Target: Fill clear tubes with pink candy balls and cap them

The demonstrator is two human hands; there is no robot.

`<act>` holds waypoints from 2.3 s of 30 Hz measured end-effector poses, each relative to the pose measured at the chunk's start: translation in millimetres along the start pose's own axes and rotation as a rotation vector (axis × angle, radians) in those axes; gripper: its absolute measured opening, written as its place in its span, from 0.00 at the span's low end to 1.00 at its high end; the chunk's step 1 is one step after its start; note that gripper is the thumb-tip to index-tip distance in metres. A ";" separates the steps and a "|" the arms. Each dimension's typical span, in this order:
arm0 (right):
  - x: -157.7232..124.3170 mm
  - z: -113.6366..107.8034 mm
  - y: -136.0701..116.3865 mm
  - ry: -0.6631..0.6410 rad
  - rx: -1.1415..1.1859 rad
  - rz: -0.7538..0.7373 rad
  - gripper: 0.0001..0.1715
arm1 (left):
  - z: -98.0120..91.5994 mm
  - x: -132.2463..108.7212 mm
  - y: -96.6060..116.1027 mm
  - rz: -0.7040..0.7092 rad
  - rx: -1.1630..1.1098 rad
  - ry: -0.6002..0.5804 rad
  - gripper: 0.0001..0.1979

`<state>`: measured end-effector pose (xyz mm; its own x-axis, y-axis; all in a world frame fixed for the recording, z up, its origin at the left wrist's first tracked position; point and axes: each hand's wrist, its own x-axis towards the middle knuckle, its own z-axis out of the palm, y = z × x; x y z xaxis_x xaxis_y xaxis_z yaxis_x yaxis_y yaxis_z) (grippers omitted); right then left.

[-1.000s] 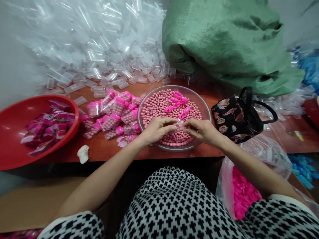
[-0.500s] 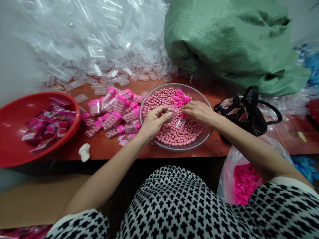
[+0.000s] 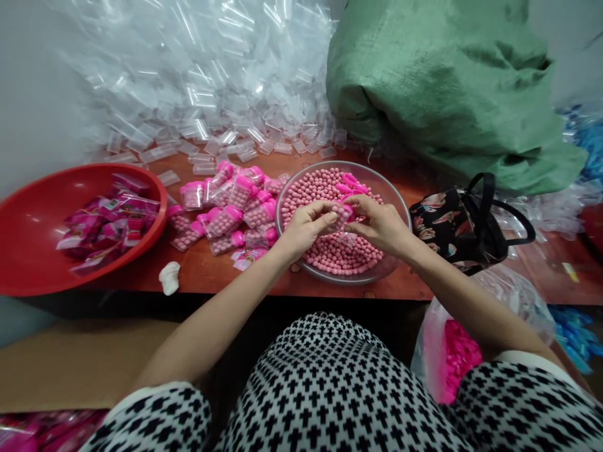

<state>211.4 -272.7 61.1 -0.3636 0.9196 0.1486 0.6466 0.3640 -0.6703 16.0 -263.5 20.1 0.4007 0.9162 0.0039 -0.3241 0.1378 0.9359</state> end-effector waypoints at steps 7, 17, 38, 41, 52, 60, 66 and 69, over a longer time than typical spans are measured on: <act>-7.3 -1.3 6.3 -0.025 0.572 0.134 0.19 | -0.6 -0.7 -4.4 0.033 0.045 -0.031 0.19; -6.1 -13.3 0.6 0.162 -0.108 -0.357 0.12 | -0.4 -10.3 -2.4 0.243 0.488 0.012 0.14; -20.8 0.9 3.8 0.068 -0.067 -0.371 0.13 | 3.4 -24.1 -5.4 0.479 0.716 -0.019 0.10; -17.2 -3.6 4.2 0.088 0.259 -0.164 0.18 | 6.5 -17.9 -1.6 0.265 0.377 0.056 0.12; -20.5 -5.8 16.0 0.047 1.057 0.153 0.25 | 9.6 -15.3 -2.2 0.213 0.177 0.111 0.17; -4.3 5.3 3.7 -0.427 1.152 0.383 0.23 | 4.6 -15.6 -9.5 0.423 0.412 0.053 0.10; -2.8 20.0 -4.4 -0.248 1.205 0.461 0.14 | 4.6 -18.0 -9.1 0.411 0.463 0.049 0.09; -4.1 26.0 -4.4 -0.191 1.209 0.492 0.15 | 3.5 -18.4 -8.6 0.411 0.452 0.048 0.10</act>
<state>192.6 -281.9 44.6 -0.4170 0.8455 -0.3336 -0.2290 -0.4529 -0.8617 14.4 -282.9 13.2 0.2776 0.8778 0.3904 -0.0439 -0.3943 0.9179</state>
